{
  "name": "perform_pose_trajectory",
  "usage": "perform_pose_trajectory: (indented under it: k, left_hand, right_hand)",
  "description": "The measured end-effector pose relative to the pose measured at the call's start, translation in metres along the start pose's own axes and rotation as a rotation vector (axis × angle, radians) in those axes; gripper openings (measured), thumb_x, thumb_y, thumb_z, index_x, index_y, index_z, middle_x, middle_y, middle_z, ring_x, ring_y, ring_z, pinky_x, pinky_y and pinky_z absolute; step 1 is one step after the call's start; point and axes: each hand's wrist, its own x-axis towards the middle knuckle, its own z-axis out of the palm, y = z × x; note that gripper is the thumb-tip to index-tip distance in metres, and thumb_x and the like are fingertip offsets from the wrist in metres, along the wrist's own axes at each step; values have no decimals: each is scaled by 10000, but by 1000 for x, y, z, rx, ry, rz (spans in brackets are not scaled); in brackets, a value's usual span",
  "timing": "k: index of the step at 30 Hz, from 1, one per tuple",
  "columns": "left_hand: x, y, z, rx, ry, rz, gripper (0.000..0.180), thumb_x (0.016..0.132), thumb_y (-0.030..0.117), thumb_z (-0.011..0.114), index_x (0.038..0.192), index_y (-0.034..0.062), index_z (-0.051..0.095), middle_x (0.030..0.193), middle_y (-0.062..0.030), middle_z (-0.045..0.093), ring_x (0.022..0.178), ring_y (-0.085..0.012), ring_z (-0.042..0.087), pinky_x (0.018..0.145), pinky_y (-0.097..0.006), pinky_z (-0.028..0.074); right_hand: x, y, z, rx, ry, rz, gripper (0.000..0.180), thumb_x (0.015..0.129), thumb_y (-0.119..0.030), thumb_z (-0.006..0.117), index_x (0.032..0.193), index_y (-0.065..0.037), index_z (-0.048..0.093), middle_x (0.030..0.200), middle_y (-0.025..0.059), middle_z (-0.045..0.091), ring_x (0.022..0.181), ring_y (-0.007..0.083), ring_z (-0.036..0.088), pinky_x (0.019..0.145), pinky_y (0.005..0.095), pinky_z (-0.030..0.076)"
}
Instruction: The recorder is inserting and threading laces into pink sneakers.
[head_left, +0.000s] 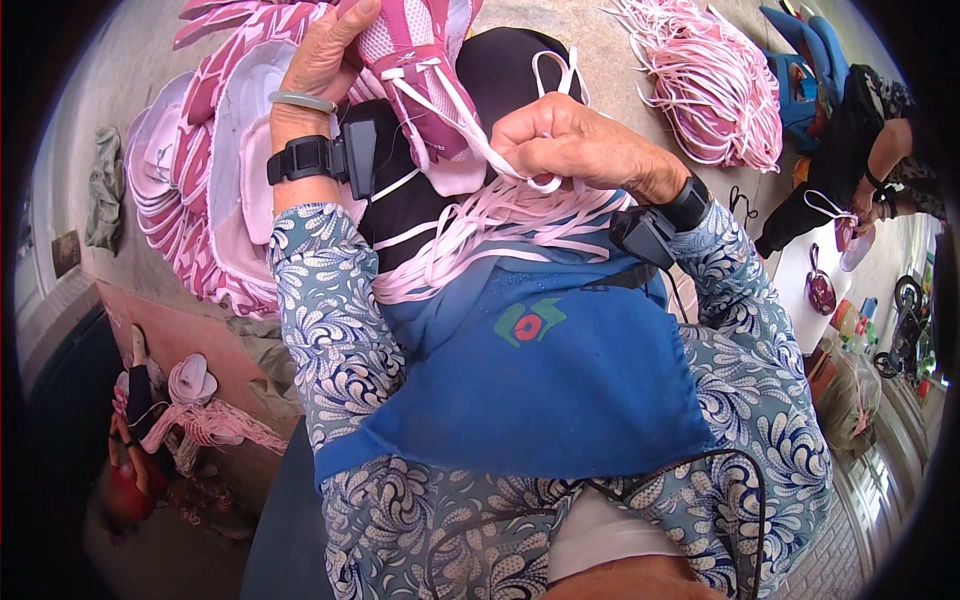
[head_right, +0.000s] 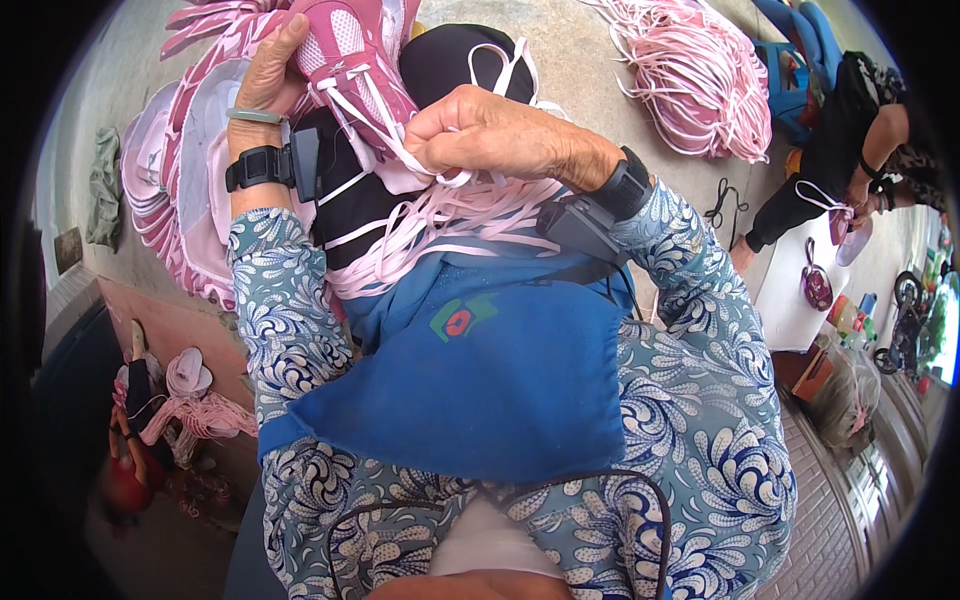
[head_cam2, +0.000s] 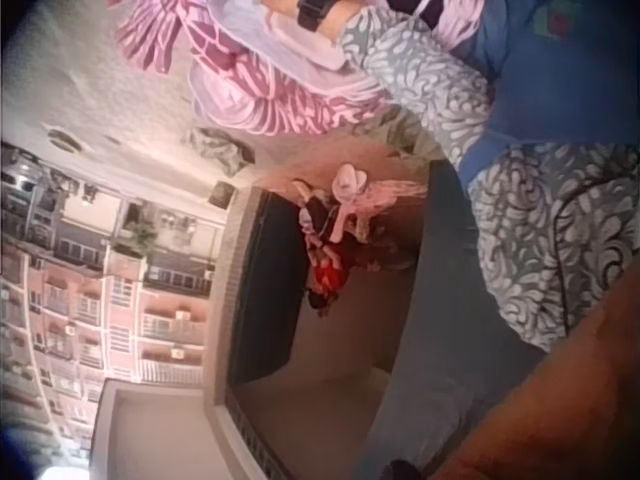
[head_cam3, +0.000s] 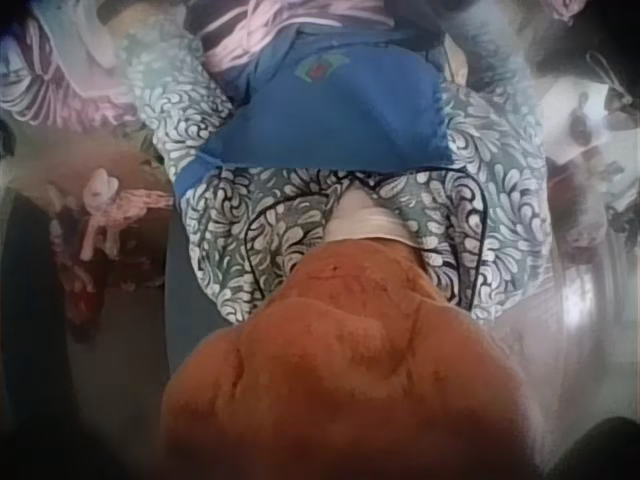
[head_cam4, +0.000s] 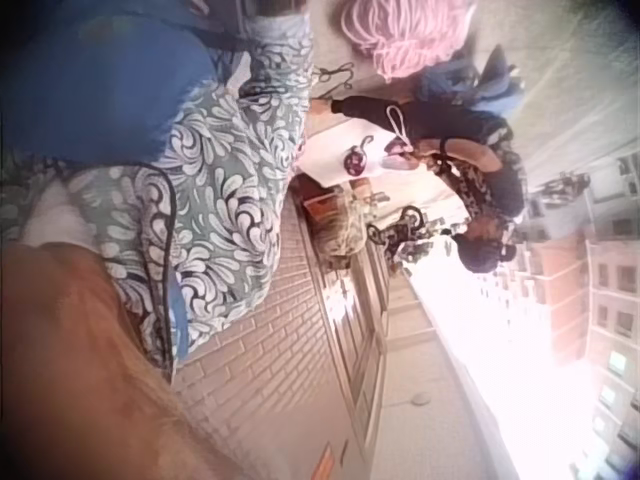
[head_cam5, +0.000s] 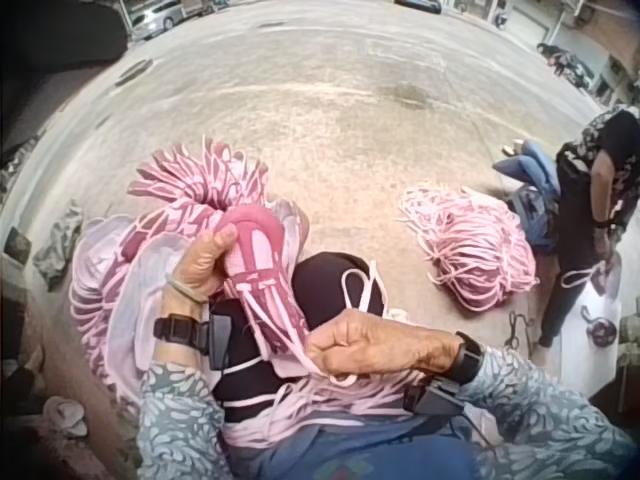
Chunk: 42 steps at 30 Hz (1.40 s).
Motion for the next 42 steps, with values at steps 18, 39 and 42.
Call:
perform_pose_trajectory:
  k: [18,39,42]
  left_hand:
    - [3,-25,3,-818,-596,78,432,816,282,663,1149,38,536,1036,-60,617,933,-163,593,849,-310,485]
    - [17,-15,25,-831,-692,129,449,794,301,687,1121,25,552,1011,-76,623,918,-156,593,817,-290,485]
    - [2,-6,-6,-81,76,7,392,809,294,682,1100,48,589,1056,-61,626,985,-154,584,900,-315,451]
  right_hand:
    - [83,10,15,-948,918,-571,143,780,-184,609,784,-60,537,740,128,497,650,312,559,535,388,461]
    - [103,31,-30,-1027,869,-238,243,826,-232,546,871,-10,636,715,191,634,628,317,636,612,417,508]
    - [93,29,-26,-883,829,-336,277,862,-244,499,842,-1,632,708,202,621,634,334,627,613,414,502]
